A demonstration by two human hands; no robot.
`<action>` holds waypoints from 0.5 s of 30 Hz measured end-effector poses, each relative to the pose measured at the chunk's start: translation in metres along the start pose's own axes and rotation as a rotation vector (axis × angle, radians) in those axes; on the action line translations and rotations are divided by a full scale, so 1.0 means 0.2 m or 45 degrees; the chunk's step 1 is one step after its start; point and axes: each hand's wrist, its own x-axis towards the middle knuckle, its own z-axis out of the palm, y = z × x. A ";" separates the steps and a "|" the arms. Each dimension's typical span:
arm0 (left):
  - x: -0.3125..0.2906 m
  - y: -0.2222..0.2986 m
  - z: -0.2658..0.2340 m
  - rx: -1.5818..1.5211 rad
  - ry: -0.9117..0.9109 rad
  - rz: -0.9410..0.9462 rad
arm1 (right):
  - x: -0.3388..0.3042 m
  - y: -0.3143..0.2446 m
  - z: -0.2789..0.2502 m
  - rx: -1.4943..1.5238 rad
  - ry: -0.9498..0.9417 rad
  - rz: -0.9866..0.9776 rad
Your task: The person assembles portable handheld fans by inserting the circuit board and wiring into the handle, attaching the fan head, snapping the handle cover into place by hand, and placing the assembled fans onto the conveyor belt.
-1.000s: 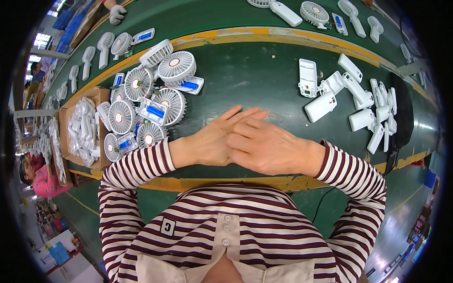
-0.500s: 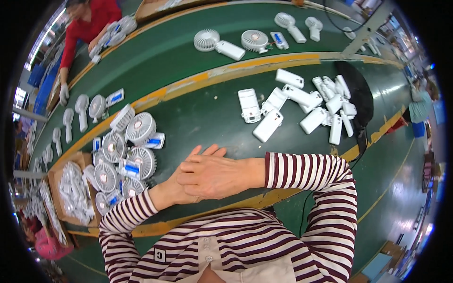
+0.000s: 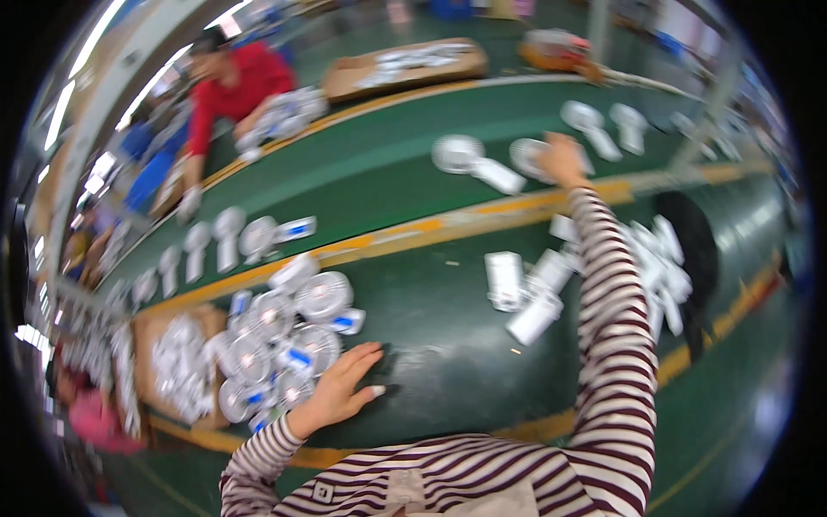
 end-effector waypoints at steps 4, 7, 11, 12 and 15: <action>0.07 -0.05 -0.21 -0.053 0.177 -0.038 | 0.18 0.52 0.12 0.180 -0.096 0.147; 0.04 -0.24 -0.49 0.233 0.320 -0.153 | 0.20 0.32 0.18 0.317 -0.220 0.234; 0.25 -0.59 -0.76 0.809 0.399 -0.226 | 0.12 0.17 0.01 0.168 -0.268 0.178; 0.32 -0.72 -0.77 0.898 0.373 -0.189 | 0.09 0.21 0.01 0.192 -0.174 0.106; 0.53 -1.03 -0.68 0.964 0.200 -0.150 | -0.01 0.24 -0.05 0.295 0.005 0.195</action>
